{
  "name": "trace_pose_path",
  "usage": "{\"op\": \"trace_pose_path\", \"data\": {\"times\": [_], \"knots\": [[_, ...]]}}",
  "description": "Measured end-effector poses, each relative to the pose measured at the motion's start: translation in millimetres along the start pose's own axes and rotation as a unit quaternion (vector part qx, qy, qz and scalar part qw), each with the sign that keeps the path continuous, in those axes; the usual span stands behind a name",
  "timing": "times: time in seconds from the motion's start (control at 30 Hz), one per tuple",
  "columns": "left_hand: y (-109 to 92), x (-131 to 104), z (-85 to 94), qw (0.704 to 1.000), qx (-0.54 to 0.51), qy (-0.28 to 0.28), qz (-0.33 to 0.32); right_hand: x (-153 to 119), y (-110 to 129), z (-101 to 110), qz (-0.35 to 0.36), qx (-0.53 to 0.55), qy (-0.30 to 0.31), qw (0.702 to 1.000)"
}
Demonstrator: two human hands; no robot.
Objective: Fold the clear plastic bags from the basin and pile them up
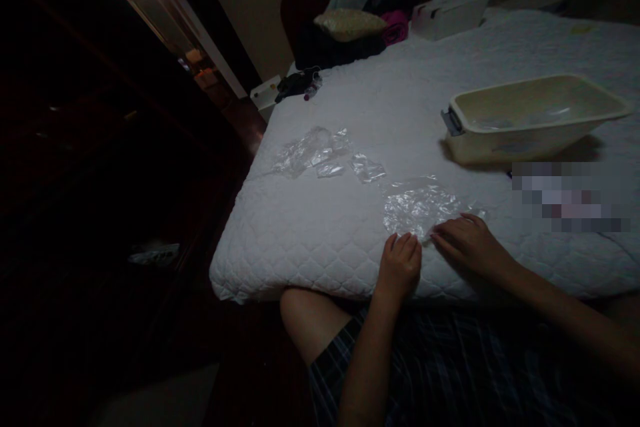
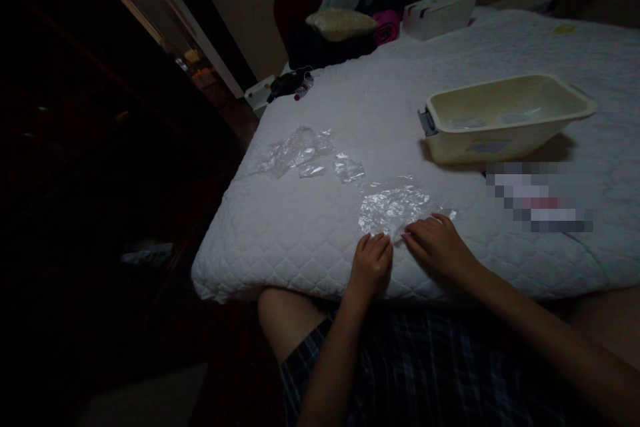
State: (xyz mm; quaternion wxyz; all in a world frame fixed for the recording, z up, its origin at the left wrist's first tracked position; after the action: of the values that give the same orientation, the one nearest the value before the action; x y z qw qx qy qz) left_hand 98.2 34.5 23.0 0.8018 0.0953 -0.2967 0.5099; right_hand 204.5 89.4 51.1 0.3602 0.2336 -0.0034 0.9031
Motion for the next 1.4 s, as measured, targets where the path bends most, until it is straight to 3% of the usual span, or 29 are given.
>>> {"op": "trace_pose_path", "data": {"times": [0.2,0.53,0.9,1.03,1.23,1.4], "knots": [[0.1,1.2,-0.3,1.0,0.001,0.016,0.006,4.3,-1.4,-3.1,-0.018,-0.004,-0.002,1.0],[-0.3,-0.6,0.1,1.0,0.006,-0.002,-0.005,8.4,12.1,-9.5,0.044,-0.054,0.038,0.997],[-4.4,-0.5,3.8,0.998,0.021,-0.049,-0.038,9.1,15.2,-7.0,0.037,0.011,0.043,0.998],[-2.6,-0.4,6.7,0.998,-0.002,-0.062,-0.026,2.9,6.5,6.5,0.028,0.083,0.011,0.996],[0.4,1.5,12.4,0.998,-0.021,-0.059,-0.012,-17.1,-18.3,27.9,0.0,0.093,0.001,0.996],[-6.1,2.7,8.5,0.997,-0.048,-0.054,-0.012,-34.9,-27.2,26.8,0.002,0.1,0.012,0.995]]}}
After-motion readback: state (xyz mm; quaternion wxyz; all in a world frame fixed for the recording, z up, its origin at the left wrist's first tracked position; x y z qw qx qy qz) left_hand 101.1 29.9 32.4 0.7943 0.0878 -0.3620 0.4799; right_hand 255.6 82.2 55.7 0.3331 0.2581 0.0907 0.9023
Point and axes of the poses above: each hand's wrist, its own x-axis towards the middle knuckle, its own z-axis out of the back of the hand, y = z × x, the point moved 9 cm from there along x, towards the middle knuckle, and after that the axes turned 10 degrees about z, right-handed, at the moved point
